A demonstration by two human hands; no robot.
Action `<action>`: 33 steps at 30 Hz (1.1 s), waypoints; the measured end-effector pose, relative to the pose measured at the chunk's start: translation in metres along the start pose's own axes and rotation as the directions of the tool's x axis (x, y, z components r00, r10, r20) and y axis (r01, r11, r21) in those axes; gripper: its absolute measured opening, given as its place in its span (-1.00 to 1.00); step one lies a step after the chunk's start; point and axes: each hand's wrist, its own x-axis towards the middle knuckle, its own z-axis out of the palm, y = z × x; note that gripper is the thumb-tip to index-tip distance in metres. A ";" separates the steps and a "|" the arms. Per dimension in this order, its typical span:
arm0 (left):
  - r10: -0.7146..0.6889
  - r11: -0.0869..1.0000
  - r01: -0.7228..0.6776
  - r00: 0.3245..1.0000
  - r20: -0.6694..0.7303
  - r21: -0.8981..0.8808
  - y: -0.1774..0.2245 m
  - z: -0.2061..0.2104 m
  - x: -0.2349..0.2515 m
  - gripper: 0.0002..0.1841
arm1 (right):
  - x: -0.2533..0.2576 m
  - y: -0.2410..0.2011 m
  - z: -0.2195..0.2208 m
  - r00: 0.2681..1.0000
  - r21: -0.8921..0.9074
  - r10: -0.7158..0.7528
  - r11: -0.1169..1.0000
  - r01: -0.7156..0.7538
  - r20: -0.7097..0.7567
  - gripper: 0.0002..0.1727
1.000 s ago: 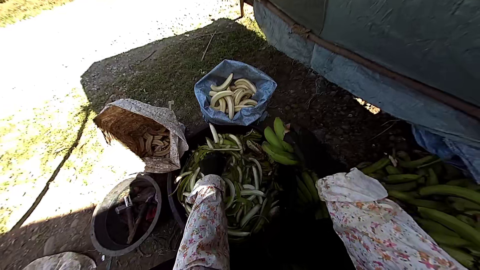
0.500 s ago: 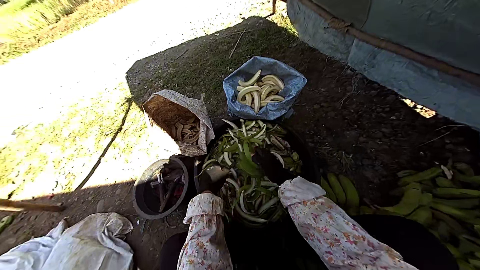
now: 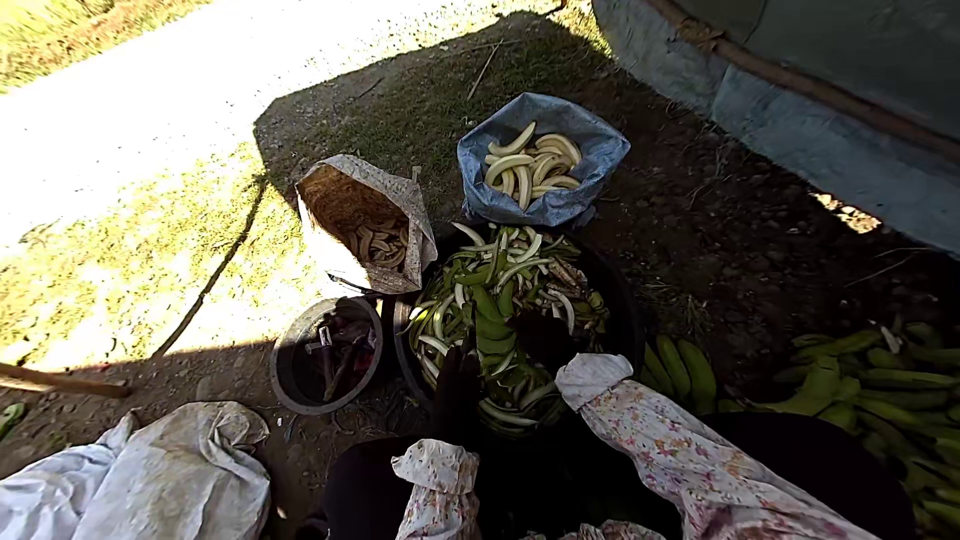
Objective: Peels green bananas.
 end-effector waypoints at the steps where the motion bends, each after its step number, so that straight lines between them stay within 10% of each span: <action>1: -0.011 0.998 0.011 1.000 0.008 -0.066 -0.007 0.007 -0.006 -0.56 | 0.005 0.002 0.000 0.999 -0.035 -0.038 0.999 0.037 -0.011 -0.52; 9: 0.076 0.955 -0.089 0.996 -0.056 -0.284 -0.018 0.031 -0.035 -0.57 | 0.000 -0.025 -0.049 0.988 0.102 -0.155 0.982 0.157 -0.027 -0.54; 33: -0.034 0.999 0.033 0.999 -0.010 -0.019 -0.024 0.073 -0.018 -0.53 | -0.034 -0.005 -0.010 0.989 0.455 0.060 0.891 0.009 -0.137 -0.53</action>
